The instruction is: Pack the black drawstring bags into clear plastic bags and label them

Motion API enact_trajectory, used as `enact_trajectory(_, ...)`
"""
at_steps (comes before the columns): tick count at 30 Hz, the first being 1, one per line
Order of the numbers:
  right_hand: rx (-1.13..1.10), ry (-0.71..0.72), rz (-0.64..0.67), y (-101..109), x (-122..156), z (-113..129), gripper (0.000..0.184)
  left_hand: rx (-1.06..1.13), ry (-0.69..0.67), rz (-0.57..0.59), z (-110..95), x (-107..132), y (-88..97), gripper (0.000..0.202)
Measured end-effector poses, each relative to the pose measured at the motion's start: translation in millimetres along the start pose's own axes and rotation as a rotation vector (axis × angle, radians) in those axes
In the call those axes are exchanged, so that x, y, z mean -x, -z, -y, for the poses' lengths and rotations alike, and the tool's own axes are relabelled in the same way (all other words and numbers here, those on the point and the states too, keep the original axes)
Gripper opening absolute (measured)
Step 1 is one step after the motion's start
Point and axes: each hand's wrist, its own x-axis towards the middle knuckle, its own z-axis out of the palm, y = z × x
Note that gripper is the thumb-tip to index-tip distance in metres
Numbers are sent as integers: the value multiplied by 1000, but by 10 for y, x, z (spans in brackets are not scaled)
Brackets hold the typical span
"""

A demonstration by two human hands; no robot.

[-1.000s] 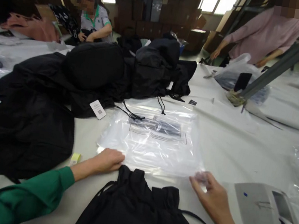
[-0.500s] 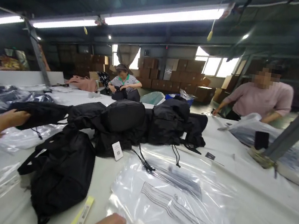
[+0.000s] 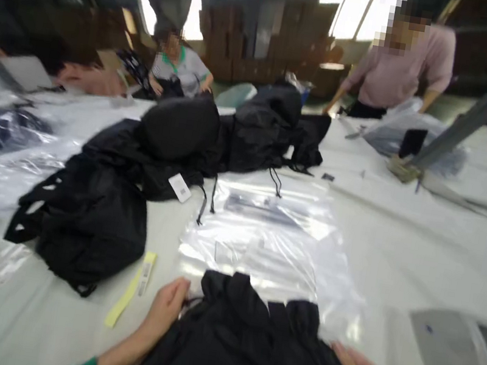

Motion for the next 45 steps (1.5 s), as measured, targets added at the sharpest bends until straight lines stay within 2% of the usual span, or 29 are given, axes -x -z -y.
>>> enact_trajectory(3,26,-18,21,-54,64,6,53,60,130,125,142,-23,-6,52)
enact_trajectory(7,180,61,-47,-81,45,45,54,159,243,518,109,-203,66,46)
enact_trajectory(8,211,87,-68,-80,40,54,53,140,250,580,88,-248,82,44)
enact_trajectory(10,255,129,-100,-80,16,65,54,64,229,573,71,-327,81,42)
enact_trajectory(14,354,192,-87,-95,-97,90,56,-11,119,365,126,-439,-51,32)
enact_trajectory(16,407,217,-27,-96,-179,116,52,-21,96,320,137,-464,-96,31)
enact_trajectory(17,423,220,11,-94,-223,130,48,-20,99,329,130,-467,-90,34)
enact_trajectory(19,419,207,77,-91,-311,151,39,18,150,421,93,-460,-21,37)
enact_trajectory(21,416,201,111,-102,-386,163,38,106,262,555,50,-451,85,35)
enact_trajectory(23,471,238,105,-142,-430,168,39,201,382,596,38,-452,144,31)
enact_trajectory(25,546,307,78,-207,-433,170,42,250,434,492,75,-463,101,33)
enact_trajectory(27,564,359,23,-288,-395,172,45,271,419,301,137,-478,-35,37)
enact_trajectory(30,468,359,-154,-416,-302,173,48,294,348,-5,166,-511,-274,39)
enact_trajectory(32,380,360,-264,-473,-235,164,46,292,281,-186,99,-534,-357,41)
enact_trajectory(34,339,401,-320,-461,-148,120,44,282,221,-330,3,-509,-332,41)
enact_trajectory(37,418,527,-291,-259,82,-98,41,185,53,-468,-6,-253,-76,34)
enact_trajectory(39,504,644,-187,-49,304,-345,33,0,-172,-408,153,63,200,26)
enact_trajectory(40,534,692,-134,47,418,-474,28,-98,-275,-249,270,228,346,22)
enact_trajectory(41,553,716,-96,122,520,-589,24,-166,-308,-54,395,374,483,17)
enact_trajectory(43,566,672,-91,184,637,-749,23,-272,-303,75,619,546,691,15)
enact_trajectory(45,572,552,-135,141,599,-797,26,-351,-278,147,746,524,767,28)
